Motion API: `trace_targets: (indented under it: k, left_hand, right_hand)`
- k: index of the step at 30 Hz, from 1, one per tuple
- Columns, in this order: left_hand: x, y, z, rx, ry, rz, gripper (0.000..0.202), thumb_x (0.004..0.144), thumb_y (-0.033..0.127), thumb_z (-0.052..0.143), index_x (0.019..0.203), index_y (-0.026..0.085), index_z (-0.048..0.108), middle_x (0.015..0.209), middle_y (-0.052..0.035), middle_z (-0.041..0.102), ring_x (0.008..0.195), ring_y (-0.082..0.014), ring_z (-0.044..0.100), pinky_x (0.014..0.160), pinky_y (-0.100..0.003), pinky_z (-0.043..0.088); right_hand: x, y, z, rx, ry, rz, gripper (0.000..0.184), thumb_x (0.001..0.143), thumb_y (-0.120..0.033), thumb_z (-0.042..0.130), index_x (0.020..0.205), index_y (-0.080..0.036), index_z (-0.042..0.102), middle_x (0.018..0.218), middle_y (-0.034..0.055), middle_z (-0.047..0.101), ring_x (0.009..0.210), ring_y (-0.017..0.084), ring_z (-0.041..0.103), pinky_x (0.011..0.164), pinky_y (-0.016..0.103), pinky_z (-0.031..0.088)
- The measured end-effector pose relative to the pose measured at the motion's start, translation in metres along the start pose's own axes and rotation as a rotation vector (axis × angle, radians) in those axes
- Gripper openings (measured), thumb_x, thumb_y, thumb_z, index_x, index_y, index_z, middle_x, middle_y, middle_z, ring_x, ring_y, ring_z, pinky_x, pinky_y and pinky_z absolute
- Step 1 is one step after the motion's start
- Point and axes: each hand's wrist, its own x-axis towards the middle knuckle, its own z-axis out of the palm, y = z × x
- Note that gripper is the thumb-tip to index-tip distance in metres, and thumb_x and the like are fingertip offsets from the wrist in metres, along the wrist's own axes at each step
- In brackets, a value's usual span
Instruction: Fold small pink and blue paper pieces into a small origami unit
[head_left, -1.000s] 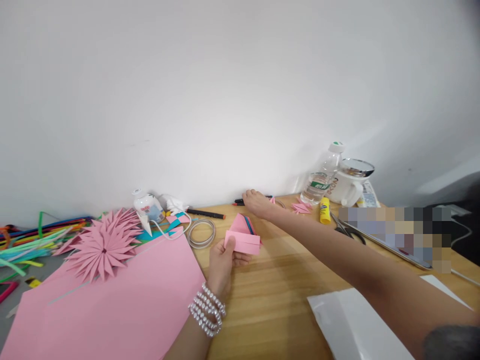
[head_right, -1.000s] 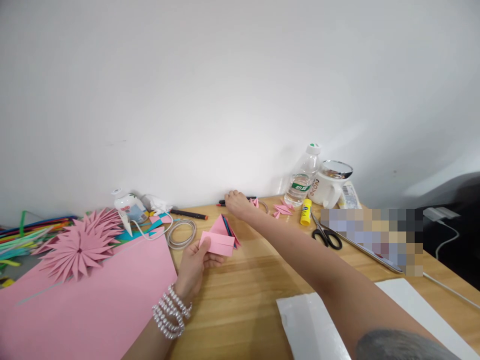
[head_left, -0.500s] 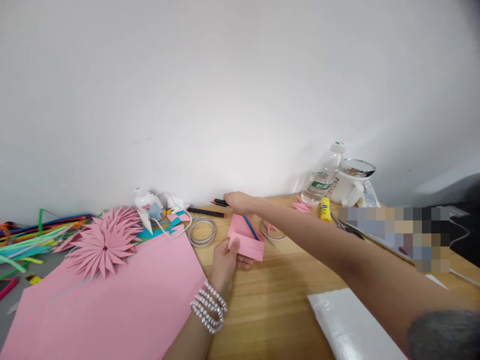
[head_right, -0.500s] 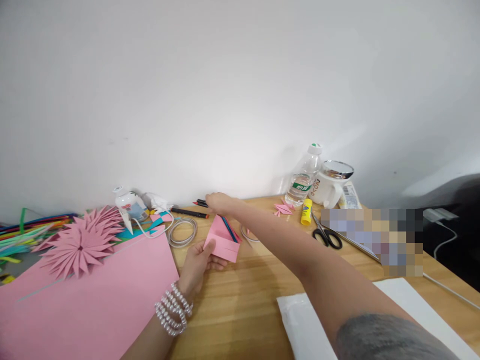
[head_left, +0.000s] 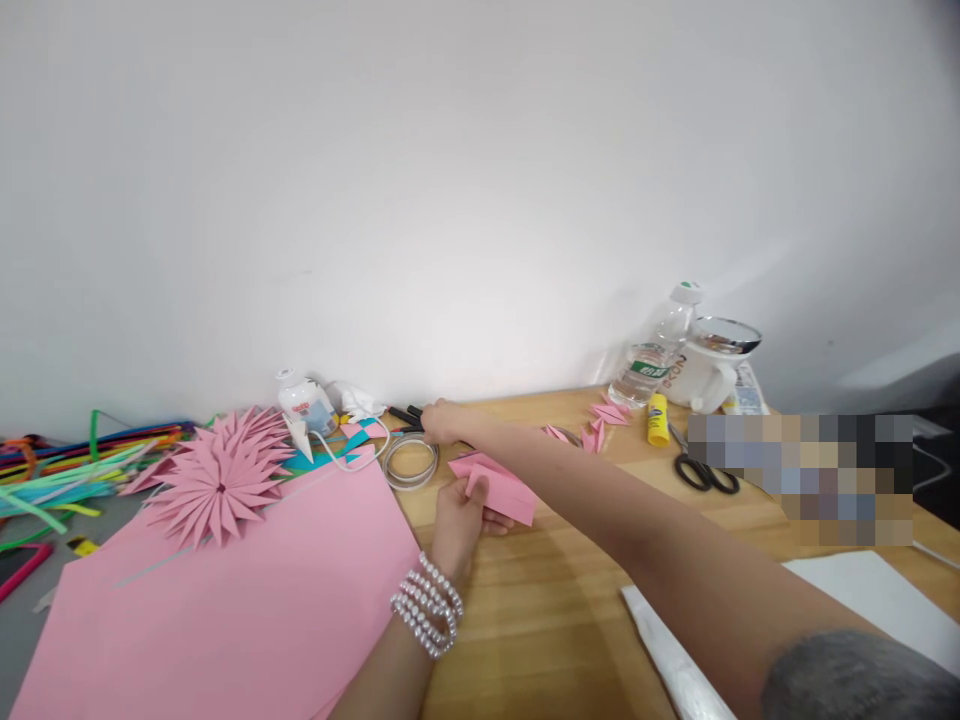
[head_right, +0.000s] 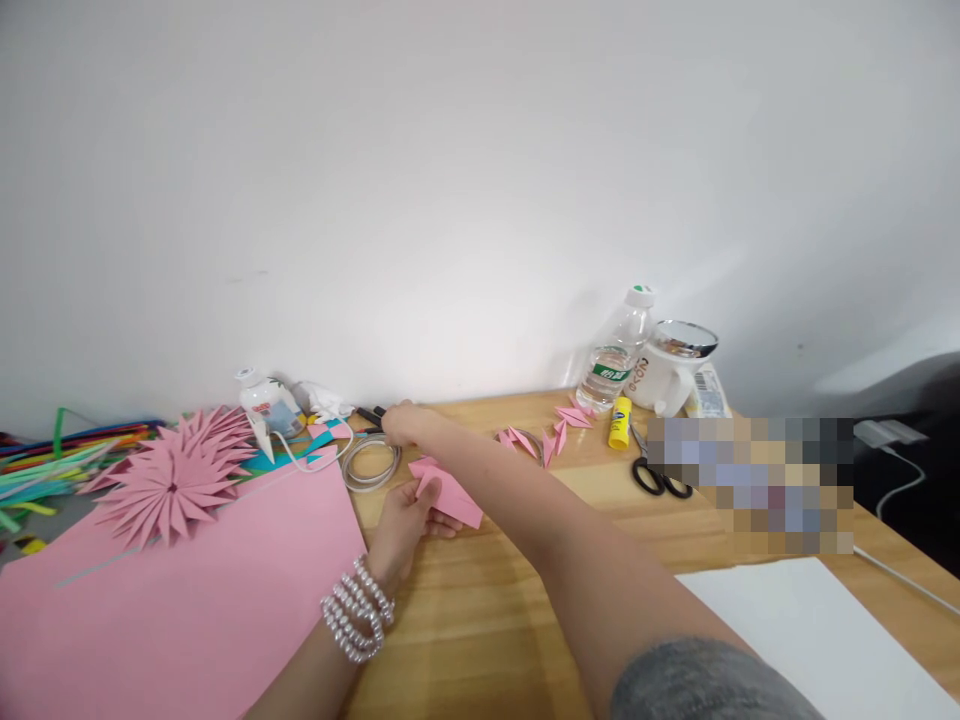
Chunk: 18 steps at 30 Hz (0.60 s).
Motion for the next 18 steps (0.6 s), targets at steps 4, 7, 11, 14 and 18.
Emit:
trace_targets:
  k: [4,7,11,14,18]
  left_hand:
    - [-0.001,0.000,0.001,0.003,0.003,0.009,0.030,0.072,0.037,0.058,0.072,0.008,0.058,0.056,-0.0102,0.066,0.045,-0.0158,0.061,0.038,-0.020,0.046]
    - [-0.001,0.001,0.001,0.002,0.015,0.003,0.029,0.072,0.037,0.058,0.071,0.008,0.058,0.054,-0.0104,0.065,0.044,-0.0164,0.061,0.038,-0.021,0.046]
    - [0.000,0.000,0.001,-0.005,0.016,-0.002,0.027,0.072,0.035,0.059,0.071,0.008,0.058,0.053,-0.0092,0.065,0.044,-0.0161,0.061,0.039,-0.022,0.047]
    - [0.002,-0.001,0.001,0.018,0.012,-0.007,0.024,0.073,0.033,0.057,0.072,0.009,0.058,0.051,-0.0071,0.063,0.043,-0.0155,0.060,0.038,-0.021,0.046]
    - [0.005,-0.006,0.000,-0.036,0.055,-0.007,0.019,0.075,0.029,0.056,0.077,0.011,0.061,0.060,-0.0073,0.063,0.054,-0.0168,0.061,0.047,-0.027,0.050]
  right_hand:
    - [-0.005,0.003,-0.001,0.026,-0.003,0.046,0.028,0.084,-0.028,0.050,0.106,-0.011,0.051,0.106,0.0097,0.055,0.091,0.019,0.056,0.077,0.036,0.047]
    - [-0.013,0.007,-0.003,0.075,0.057,0.085,0.024,0.082,-0.016,0.050,0.103,-0.004,0.050,0.098,0.0189,0.058,0.087,0.023,0.059,0.071,0.032,0.048]
    - [-0.030,0.003,-0.023,0.134,0.173,0.097,0.033,0.077,-0.009,0.046,0.108,-0.002,0.039,0.102,0.0261,0.055,0.091,0.030,0.059,0.068,0.036,0.048]
    - [-0.040,-0.019,-0.039,0.191,0.186,0.000,0.031,0.076,-0.012,0.046,0.105,-0.005,0.040,0.097,0.0227,0.060,0.081,0.027,0.062,0.058,0.032,0.050]
    - [-0.032,-0.070,-0.044,0.374,0.064,-0.216,0.036,0.073,-0.017,0.049,0.106,-0.004,0.040,0.067,0.0118,0.067,0.049,0.020,0.061,0.042,0.028,0.048]
